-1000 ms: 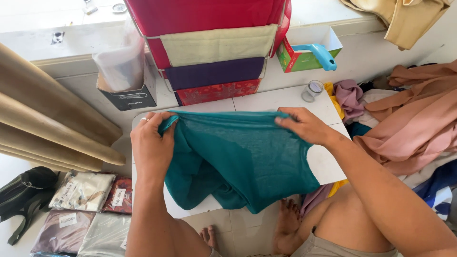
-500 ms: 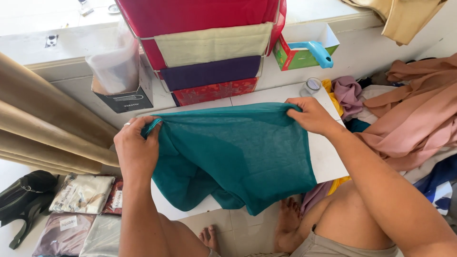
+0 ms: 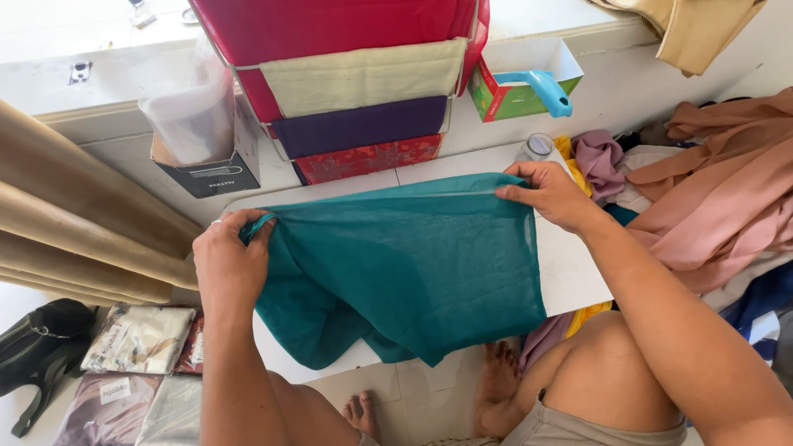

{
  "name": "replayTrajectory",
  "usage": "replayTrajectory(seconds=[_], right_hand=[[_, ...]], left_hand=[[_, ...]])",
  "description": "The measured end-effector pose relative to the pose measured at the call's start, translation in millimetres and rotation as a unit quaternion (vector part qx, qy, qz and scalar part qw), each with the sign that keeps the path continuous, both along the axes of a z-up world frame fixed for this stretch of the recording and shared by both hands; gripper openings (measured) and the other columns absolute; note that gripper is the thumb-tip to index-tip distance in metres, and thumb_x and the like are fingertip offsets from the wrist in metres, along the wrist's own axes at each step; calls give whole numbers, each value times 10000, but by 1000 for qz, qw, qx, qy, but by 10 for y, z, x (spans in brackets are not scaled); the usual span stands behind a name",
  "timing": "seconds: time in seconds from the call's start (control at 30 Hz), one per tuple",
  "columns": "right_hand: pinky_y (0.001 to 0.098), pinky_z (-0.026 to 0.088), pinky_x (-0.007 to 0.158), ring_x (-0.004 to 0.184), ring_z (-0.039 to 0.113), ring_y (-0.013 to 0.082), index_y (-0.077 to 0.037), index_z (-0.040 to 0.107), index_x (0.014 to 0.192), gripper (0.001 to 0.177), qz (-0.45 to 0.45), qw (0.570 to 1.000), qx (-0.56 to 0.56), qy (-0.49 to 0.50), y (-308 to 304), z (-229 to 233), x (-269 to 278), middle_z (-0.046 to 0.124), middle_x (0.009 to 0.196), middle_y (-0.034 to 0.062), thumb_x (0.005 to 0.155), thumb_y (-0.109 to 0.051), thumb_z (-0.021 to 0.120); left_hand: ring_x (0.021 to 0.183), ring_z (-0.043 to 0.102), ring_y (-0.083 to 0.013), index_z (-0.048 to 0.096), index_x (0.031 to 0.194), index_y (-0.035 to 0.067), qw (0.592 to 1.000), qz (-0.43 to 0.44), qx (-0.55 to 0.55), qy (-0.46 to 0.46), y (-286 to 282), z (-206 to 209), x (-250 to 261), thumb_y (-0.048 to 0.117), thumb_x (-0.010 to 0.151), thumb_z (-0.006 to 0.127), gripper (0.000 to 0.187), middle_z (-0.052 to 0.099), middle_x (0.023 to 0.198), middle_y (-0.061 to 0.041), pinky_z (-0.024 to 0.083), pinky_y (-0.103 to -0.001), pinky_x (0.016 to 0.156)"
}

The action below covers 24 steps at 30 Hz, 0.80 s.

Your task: The person unfolds a green cloth, cleans it thoroughly with a lint roller, and then folds it neatly on a small table.

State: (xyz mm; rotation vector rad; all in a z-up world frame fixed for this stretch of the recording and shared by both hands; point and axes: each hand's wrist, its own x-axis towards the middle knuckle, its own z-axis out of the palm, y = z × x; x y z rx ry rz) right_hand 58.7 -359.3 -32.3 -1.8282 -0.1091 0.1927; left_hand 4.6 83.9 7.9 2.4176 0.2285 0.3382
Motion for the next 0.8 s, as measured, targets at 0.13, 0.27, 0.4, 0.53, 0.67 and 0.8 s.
replayTrajectory(seconds=[0.13,0.27,0.4,0.53,0.67,0.8], right_hand=[[183,519,579,593,600,38,-83,716,866,150,-15,999,25,-13,-157,-158,56,611,623,-39,988,-169,736],[177,510,504,501,595,46,-102,692,785,255,-18,999,47,-1,-102,-142,15,581,545,-36,1009,-220,717],[190,509,477,476,599,64,-93,676,763,270,-14,998,54,-4,-78,-173,11,579,523,-12,1000,-210,732],[196,518,552,563,619,64,-76,722,831,128,-6,999,45,-6,-30,-90,-17,610,597,-6,924,-125,797],[212,539,651,651,638,59,-44,755,930,94,3,999,21,25,89,108,-115,648,701,-24,862,-47,819],[231,539,687,709,639,78,-35,757,963,155,9,999,-4,33,-2,-57,-36,661,768,-7,830,16,819]], left_hand=[[942,720,-416,806,1105,202,997,11,31,70,8,-82,40,223,985,737,140,741,991,-155,588,-516,815],[977,729,-459,806,1139,168,991,4,33,132,-93,18,3,207,985,726,178,744,1050,-219,601,-520,835],[974,736,-447,813,1123,210,989,0,49,142,-14,-110,36,228,978,733,166,755,1048,-198,611,-514,812],[974,751,-424,808,1130,251,979,-5,77,189,17,-124,35,257,963,734,183,764,1061,-176,624,-507,804],[1005,729,-476,809,1149,197,983,-6,44,176,19,25,3,212,971,731,194,745,1088,-238,607,-540,834],[999,738,-456,808,1152,218,981,-8,51,185,20,-3,18,226,976,728,193,750,1081,-213,610,-517,828]])
